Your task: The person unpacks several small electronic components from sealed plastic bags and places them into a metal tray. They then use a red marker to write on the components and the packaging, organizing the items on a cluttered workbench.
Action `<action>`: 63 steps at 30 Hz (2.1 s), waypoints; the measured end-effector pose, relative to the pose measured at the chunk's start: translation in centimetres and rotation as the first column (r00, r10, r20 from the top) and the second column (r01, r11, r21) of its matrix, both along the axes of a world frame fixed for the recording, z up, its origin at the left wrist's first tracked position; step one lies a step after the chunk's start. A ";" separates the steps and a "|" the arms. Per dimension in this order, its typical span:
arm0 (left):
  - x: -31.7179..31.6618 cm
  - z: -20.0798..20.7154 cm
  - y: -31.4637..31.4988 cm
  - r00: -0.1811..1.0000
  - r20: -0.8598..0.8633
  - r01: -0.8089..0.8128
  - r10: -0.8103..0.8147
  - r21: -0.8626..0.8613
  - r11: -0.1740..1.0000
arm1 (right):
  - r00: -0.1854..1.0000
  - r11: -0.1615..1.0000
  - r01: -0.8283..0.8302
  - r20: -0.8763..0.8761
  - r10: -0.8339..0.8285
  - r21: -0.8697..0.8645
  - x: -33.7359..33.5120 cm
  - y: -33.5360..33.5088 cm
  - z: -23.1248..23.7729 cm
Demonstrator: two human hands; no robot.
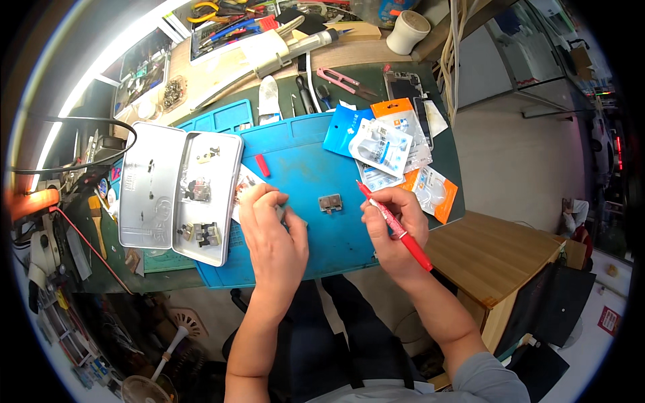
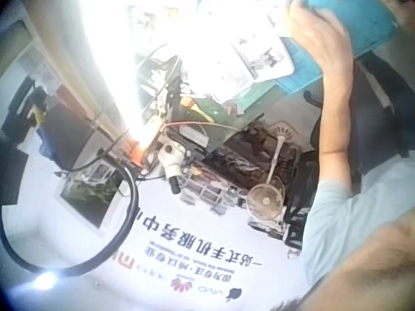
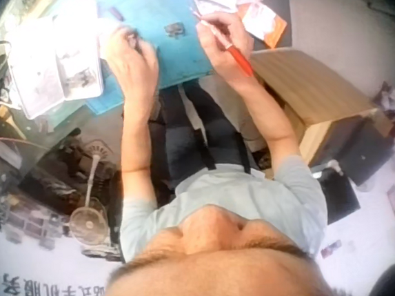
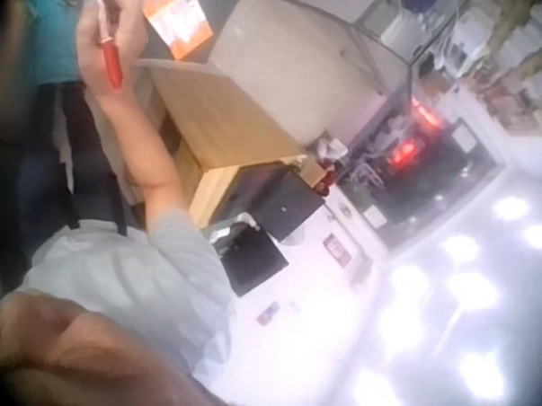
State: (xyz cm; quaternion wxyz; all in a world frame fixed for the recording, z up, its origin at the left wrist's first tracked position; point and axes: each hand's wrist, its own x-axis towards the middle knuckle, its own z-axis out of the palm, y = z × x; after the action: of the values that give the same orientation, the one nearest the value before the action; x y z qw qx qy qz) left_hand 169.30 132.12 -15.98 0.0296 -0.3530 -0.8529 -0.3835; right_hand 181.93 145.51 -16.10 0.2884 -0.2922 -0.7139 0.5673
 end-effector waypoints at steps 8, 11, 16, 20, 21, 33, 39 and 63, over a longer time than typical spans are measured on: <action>-1.1 0.0 1.0 0.993 0.020 0.119 -0.120 0.027 0.993 | 0.996 0.998 0.014 -0.090 -0.009 0.057 0.1 0.5 0.2; -1.3 0.1 0.9 0.988 -0.035 0.149 -0.150 -0.016 0.989 | 0.995 0.997 -0.026 -0.089 0.032 0.076 0.4 0.7 0.3; -1.5 -0.4 0.7 0.976 -0.126 0.171 -0.178 -0.063 0.983 | 0.997 0.990 -0.072 -0.010 0.071 -0.118 0.6 0.5 0.4; -0.2 0.0 0.2 0.982 -0.124 0.135 -0.144 -0.082 0.988 | 0.993 0.994 -0.113 -0.023 0.112 -0.001 -0.6 0.6 -0.4; 0.1 0.0 0.2 0.983 -0.122 0.128 -0.139 -0.094 0.987 | 0.993 0.991 -0.111 -0.033 0.114 0.071 -1.1 0.7 -0.6; 0.4 -1.6 0.0 0.984 -0.136 0.100 -0.112 -0.092 0.991 | 0.995 0.951 -0.087 -0.017 0.096 0.297 -2.2 0.8 -2.7; 0.3 -1.7 0.1 0.985 -0.132 0.103 -0.114 -0.085 0.991 | 0.996 0.946 -0.074 -0.030 0.087 0.315 -2.3 0.8 -2.8; 0.4 -1.7 0.1 0.985 -0.131 0.099 -0.112 -0.101 0.990 | 0.995 0.932 -0.057 -0.051 0.080 0.359 -2.5 0.7 -2.8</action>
State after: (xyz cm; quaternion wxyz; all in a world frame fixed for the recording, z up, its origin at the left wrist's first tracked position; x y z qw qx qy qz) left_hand 169.65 132.20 -17.71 0.0507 -0.4241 -0.8461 -0.3188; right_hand 179.38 146.26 -18.87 0.3396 -0.1914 -0.8051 0.4470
